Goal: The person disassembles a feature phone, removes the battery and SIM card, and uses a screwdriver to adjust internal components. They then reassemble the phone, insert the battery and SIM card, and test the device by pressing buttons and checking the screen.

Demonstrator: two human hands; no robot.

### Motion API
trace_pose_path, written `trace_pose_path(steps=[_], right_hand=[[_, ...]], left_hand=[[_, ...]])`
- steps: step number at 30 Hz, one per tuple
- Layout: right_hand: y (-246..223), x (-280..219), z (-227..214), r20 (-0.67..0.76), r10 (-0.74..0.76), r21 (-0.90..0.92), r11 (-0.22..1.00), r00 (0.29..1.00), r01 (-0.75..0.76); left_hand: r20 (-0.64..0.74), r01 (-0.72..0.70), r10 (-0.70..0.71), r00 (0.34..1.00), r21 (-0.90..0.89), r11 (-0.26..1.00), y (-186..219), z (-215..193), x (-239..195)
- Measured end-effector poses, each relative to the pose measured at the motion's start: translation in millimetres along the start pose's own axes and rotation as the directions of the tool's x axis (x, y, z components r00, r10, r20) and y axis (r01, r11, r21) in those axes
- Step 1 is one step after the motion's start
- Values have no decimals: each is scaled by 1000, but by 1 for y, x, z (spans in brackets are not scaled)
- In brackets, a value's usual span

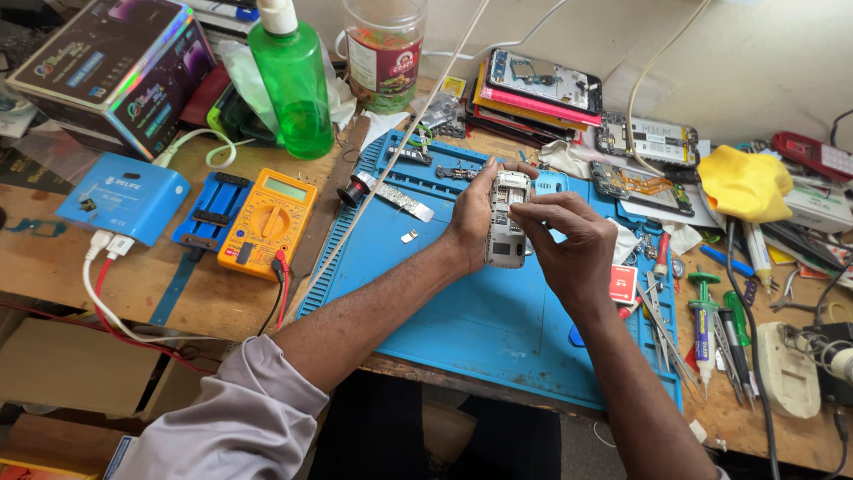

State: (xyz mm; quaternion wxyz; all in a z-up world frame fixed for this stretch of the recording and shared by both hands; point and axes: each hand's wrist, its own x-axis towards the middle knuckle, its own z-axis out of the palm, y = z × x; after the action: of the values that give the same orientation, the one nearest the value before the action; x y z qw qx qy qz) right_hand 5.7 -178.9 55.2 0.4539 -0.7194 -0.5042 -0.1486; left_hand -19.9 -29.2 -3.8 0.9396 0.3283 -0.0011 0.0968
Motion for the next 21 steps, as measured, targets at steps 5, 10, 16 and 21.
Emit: trace_pose_path(steps=[5, 10, 16, 21], right_hand=[[0, -4, 2, 12, -118, -114, 986, 993, 119], [-3, -4, 6, 31, -152, -179, 972, 988, 156], [-6, -4, 6, 27, -126, -183, 975, 992, 129], [-7, -3, 5, 46, -103, -181, 977, 994, 109]], left_hand=[[22, 26, -25, 999, -26, 999, 1, 5, -2], [-7, 41, -41, 999, 17, 999, 2, 8, -4], [-15, 37, -36, 999, 53, 998, 4, 11, -7], [-34, 51, -49, 998, 74, 996, 6, 12, -7]])
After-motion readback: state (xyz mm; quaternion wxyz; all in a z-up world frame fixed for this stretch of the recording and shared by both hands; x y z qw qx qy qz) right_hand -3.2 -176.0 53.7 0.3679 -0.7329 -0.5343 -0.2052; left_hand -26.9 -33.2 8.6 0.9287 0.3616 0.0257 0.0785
